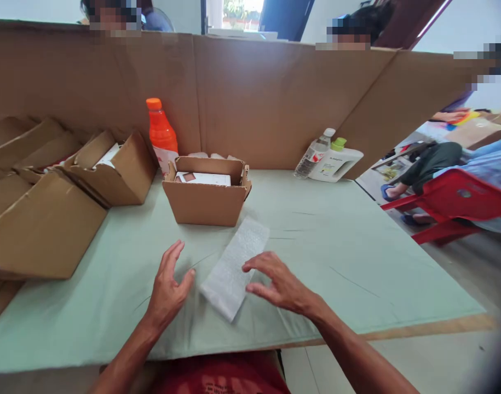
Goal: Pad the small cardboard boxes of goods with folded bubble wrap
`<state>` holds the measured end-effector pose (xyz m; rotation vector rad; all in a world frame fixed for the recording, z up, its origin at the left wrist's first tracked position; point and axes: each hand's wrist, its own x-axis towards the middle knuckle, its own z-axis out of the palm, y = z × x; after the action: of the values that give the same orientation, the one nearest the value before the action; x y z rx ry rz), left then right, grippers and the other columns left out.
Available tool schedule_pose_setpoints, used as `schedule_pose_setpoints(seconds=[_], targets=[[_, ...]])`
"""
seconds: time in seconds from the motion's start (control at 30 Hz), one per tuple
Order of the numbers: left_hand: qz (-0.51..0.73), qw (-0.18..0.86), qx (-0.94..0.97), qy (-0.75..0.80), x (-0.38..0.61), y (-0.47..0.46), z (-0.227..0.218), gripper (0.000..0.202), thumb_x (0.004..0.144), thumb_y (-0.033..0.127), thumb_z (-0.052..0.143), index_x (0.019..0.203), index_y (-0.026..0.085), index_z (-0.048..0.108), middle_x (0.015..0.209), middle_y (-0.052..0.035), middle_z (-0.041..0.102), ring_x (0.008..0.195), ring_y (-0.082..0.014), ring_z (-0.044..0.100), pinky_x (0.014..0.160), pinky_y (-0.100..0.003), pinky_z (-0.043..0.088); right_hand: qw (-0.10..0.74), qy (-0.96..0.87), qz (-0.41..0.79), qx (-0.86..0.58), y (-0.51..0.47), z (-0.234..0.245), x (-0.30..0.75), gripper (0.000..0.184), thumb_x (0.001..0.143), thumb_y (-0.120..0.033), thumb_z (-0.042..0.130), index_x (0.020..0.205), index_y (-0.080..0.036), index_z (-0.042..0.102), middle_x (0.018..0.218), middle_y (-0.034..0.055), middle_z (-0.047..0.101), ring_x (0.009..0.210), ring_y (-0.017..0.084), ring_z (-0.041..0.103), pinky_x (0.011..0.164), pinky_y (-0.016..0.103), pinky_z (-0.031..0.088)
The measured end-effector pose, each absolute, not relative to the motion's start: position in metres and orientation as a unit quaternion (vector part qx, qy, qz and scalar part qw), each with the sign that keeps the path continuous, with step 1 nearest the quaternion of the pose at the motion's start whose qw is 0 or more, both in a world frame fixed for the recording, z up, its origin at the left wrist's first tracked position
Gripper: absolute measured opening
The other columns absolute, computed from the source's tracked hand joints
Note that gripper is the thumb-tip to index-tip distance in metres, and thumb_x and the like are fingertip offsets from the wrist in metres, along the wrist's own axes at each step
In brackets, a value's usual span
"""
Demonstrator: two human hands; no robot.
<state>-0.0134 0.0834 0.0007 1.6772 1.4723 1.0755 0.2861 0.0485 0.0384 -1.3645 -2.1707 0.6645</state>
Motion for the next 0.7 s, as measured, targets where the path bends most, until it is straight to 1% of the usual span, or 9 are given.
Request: schedule_pose_setpoints(seconds=[0.13, 0.17, 0.23, 0.27, 0.33, 0.43, 0.53, 0.6, 0.7], targets=[[0.469, 0.301, 0.595, 0.579, -0.023, 0.123, 0.009, 0.066, 0.082, 0.031, 0.066, 0.145, 0.022, 0.046, 0.143, -0.0149, 0.055, 0.123, -0.0326, 0.058, 0.09, -0.043, 0.054, 0.319, -0.674, 0.268, -0.611, 0.085, 0.034, 0.293, 0.023, 0.093, -0.039, 0.054, 0.105, -0.024, 0.067, 0.11, 0.0064, 0.074, 0.102, 0.023, 0.068, 0.089, 0.039, 0.052], [0.491, 0.299, 0.579, 0.577, -0.025, 0.14, 0.009, 0.069, 0.081, 0.029, 0.067, 0.146, 0.021, 0.044, 0.145, -0.0156, 0.053, 0.126, -0.0326, 0.056, 0.097, -0.046, 0.051, 0.336, -0.653, 0.264, -0.625, 0.1, 0.03, 0.295, 0.026, 0.09, -0.038, 0.055, 0.109, -0.023, 0.066, 0.115, 0.0079, 0.073, 0.104, 0.024, 0.067, 0.088, 0.039, 0.053], [0.526, 0.31, 0.55, 0.569, -0.022, 0.175, 0.006, 0.073, 0.079, 0.026, 0.068, 0.146, 0.018, 0.041, 0.15, -0.0186, 0.046, 0.132, -0.0337, 0.051, 0.105, -0.049, 0.046, 0.36, -0.631, 0.257, -0.638, 0.128, 0.02, 0.291, 0.042, 0.084, -0.039, 0.061, 0.122, -0.021, 0.062, 0.13, 0.0126, 0.067, 0.11, 0.026, 0.066, 0.085, 0.04, 0.054], [0.534, 0.324, 0.539, 0.566, -0.018, 0.191, 0.003, 0.073, 0.078, 0.025, 0.068, 0.145, 0.016, 0.041, 0.151, -0.0204, 0.045, 0.133, -0.0344, 0.051, 0.105, -0.05, 0.046, 0.368, -0.627, 0.252, -0.638, 0.141, 0.014, 0.286, 0.051, 0.081, -0.04, 0.064, 0.128, -0.02, 0.058, 0.135, 0.0147, 0.063, 0.112, 0.027, 0.066, 0.084, 0.04, 0.055], [0.537, 0.346, 0.534, 0.553, -0.006, 0.217, -0.005, 0.067, 0.078, 0.025, 0.066, 0.141, 0.013, 0.044, 0.143, -0.0217, 0.052, 0.126, -0.0334, 0.056, 0.101, -0.049, 0.049, 0.379, -0.63, 0.243, -0.633, 0.165, 0.003, 0.276, 0.06, 0.078, -0.042, 0.066, 0.132, -0.019, 0.055, 0.135, 0.0159, 0.063, 0.109, 0.028, 0.067, 0.08, 0.039, 0.056], [0.544, 0.35, 0.541, 0.537, 0.017, 0.24, -0.018, 0.057, 0.079, 0.025, 0.063, 0.133, 0.013, 0.05, 0.126, -0.017, 0.064, 0.115, -0.029, 0.062, 0.097, -0.044, 0.052, 0.394, -0.636, 0.226, -0.624, 0.196, -0.009, 0.268, 0.045, 0.083, -0.039, 0.058, 0.123, -0.018, 0.059, 0.11, 0.011, 0.073, 0.092, 0.025, 0.07, 0.076, 0.037, 0.056], [0.547, 0.349, 0.539, 0.537, 0.033, 0.253, -0.024, 0.057, 0.081, 0.024, 0.061, 0.135, 0.016, 0.048, 0.129, -0.0138, 0.063, 0.12, -0.0257, 0.06, 0.098, -0.04, 0.052, 0.403, -0.628, 0.216, -0.629, 0.229, -0.011, 0.274, 0.036, 0.085, -0.035, 0.052, 0.116, -0.018, 0.062, 0.099, 0.0092, 0.074, 0.084, 0.023, 0.069, 0.076, 0.038, 0.057], [0.533, 0.357, 0.542, 0.543, 0.035, 0.255, -0.023, 0.063, 0.08, 0.022, 0.06, 0.14, 0.017, 0.043, 0.133, -0.0138, 0.061, 0.121, -0.0242, 0.06, 0.097, -0.037, 0.053, 0.405, -0.62, 0.213, -0.637, 0.247, -0.01, 0.282, 0.039, 0.085, -0.034, 0.051, 0.118, -0.017, 0.062, 0.106, 0.0114, 0.074, 0.093, 0.026, 0.069, 0.081, 0.04, 0.057], [0.494, 0.374, 0.551, 0.559, 0.021, 0.237, -0.02, 0.071, 0.078, 0.022, 0.064, 0.145, 0.015, 0.04, 0.135, -0.0155, 0.06, 0.121, -0.0252, 0.061, 0.099, -0.04, 0.052, 0.405, -0.607, 0.207, -0.652, 0.246, -0.013, 0.299, 0.047, 0.089, -0.036, 0.048, 0.13, -0.015, 0.057, 0.127, 0.0155, 0.067, 0.111, 0.028, 0.065, 0.09, 0.044, 0.055]])
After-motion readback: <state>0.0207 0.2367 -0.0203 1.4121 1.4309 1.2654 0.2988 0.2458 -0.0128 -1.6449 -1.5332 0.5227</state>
